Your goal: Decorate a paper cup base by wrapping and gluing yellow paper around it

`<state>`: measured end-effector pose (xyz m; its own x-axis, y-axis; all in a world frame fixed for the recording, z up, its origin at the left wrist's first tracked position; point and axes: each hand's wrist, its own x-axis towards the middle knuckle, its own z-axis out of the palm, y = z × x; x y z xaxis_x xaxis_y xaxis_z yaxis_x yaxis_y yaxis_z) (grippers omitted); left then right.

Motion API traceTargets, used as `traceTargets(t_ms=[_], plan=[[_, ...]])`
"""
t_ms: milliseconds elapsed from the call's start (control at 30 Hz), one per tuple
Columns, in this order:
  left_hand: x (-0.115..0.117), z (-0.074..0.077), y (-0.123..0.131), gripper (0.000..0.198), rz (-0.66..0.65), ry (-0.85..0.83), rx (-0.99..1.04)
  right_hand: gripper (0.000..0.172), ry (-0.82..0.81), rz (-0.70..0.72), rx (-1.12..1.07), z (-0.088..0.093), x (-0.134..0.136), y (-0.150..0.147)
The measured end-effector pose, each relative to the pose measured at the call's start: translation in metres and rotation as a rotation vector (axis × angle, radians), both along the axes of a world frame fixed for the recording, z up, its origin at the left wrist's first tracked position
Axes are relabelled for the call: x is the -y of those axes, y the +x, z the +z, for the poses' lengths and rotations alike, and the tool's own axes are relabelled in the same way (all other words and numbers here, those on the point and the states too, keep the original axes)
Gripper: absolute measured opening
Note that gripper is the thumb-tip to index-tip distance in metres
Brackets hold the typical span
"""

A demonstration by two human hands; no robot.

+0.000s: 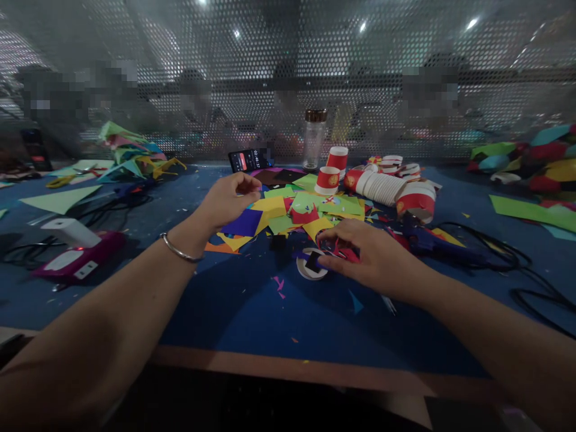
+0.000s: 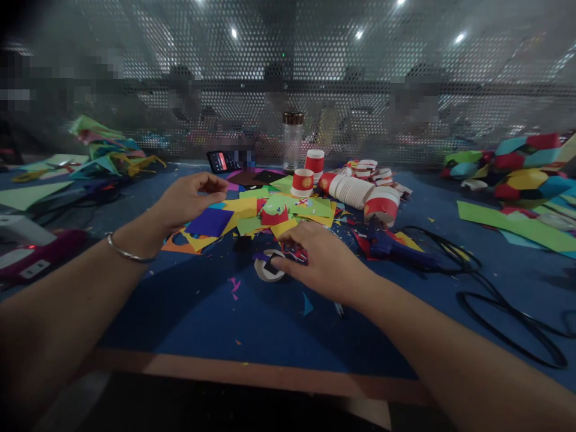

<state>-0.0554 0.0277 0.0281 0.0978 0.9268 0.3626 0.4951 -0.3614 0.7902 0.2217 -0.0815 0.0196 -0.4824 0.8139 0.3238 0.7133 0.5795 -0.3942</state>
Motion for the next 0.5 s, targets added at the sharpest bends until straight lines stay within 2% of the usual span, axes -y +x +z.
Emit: traceTargets(t_ms=[100,233,500], plan=[[-0.01,0.0,-0.018,0.007,0.008,0.016,-0.145,0.018,0.056,-0.06,-0.106,0.008,0.001,0.003],[-0.02,-0.005,-0.034,0.009,-0.047,-0.098,-0.308,0.017,0.15,-0.18,-0.182,0.015,0.001,0.01],[-0.025,-0.018,-0.022,0.037,-0.119,-0.059,-0.444,0.039,0.247,-0.306,-0.194,0.018,-0.001,0.017]])
